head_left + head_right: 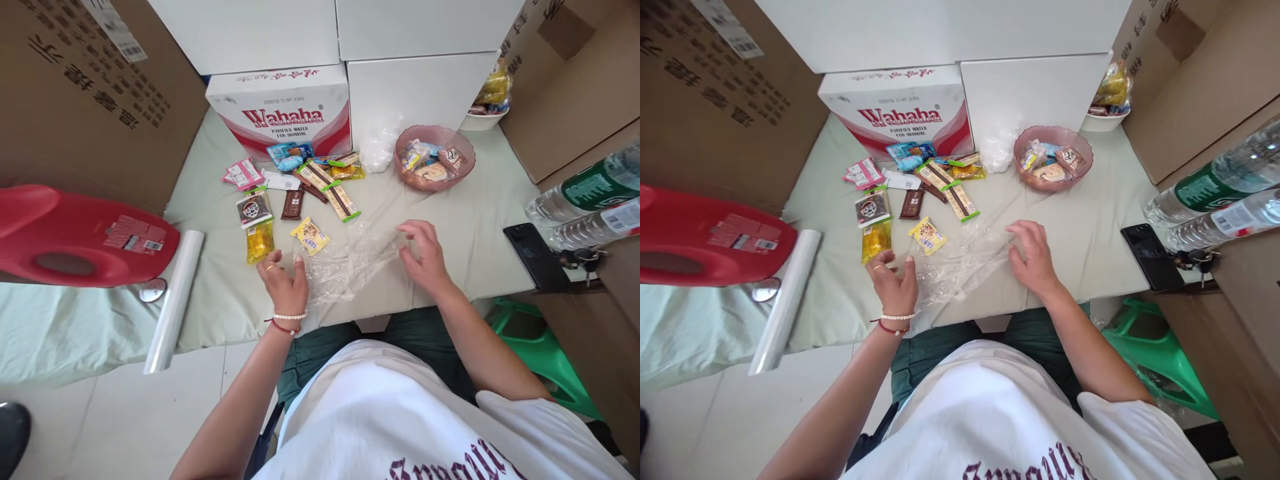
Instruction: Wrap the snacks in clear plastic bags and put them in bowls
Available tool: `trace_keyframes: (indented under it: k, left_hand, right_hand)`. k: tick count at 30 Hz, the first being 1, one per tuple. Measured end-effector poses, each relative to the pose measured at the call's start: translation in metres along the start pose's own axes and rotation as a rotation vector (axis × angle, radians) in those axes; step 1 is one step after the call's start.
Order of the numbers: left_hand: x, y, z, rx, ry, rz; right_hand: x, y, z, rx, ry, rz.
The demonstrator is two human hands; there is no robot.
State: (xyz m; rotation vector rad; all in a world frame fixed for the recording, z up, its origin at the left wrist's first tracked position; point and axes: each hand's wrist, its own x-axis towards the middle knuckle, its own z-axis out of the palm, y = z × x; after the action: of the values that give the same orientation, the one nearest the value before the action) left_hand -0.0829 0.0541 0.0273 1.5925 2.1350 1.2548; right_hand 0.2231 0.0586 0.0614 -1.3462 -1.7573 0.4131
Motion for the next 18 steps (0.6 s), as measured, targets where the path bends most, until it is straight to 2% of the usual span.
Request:
trace_keyframes:
  k: [2, 4, 5, 7, 9, 11, 16, 18]
  left_hand:
    - [-0.004, 0.004, -0.007, 0.137, -0.025, 0.267]
    - [-0.005, 0.007, -0.011, 0.223, -0.218, 0.488]
    - [-0.005, 0.007, -0.012, 0.250, -0.330, 0.537]
    - [-0.005, 0.003, -0.012, 0.309, -0.494, 0.512]
    - [-0.004, -0.003, -0.013, 0.364, -0.577, 0.406]
    - [-0.005, -0.009, -0.015, 0.405, -0.648, 0.347]
    - [-0.010, -0.015, -0.023, 0.512, -0.763, 0.431]
    - [-0.011, -0.015, -0.024, 0.537, -0.783, 0.454]
  right_hand:
    - [0.011, -0.015, 0.008, -0.011, -0.242, -0.237]
    - [0.020, -0.025, 0.025, -0.039, -0.472, -0.331]
    - [0.024, -0.027, 0.034, -0.069, -0.565, -0.319]
    - [0.029, -0.028, 0.051, -0.154, -0.716, -0.246]
    - [0.030, -0.025, 0.060, -0.209, -0.810, -0.210]
    - [0.024, -0.022, 0.056, -0.200, -0.793, -0.242]
    - [-0.016, -0.014, 0.014, -0.053, -0.396, -0.360]
    - [-0.038, -0.010, -0.007, -0.004, -0.339, -0.363]
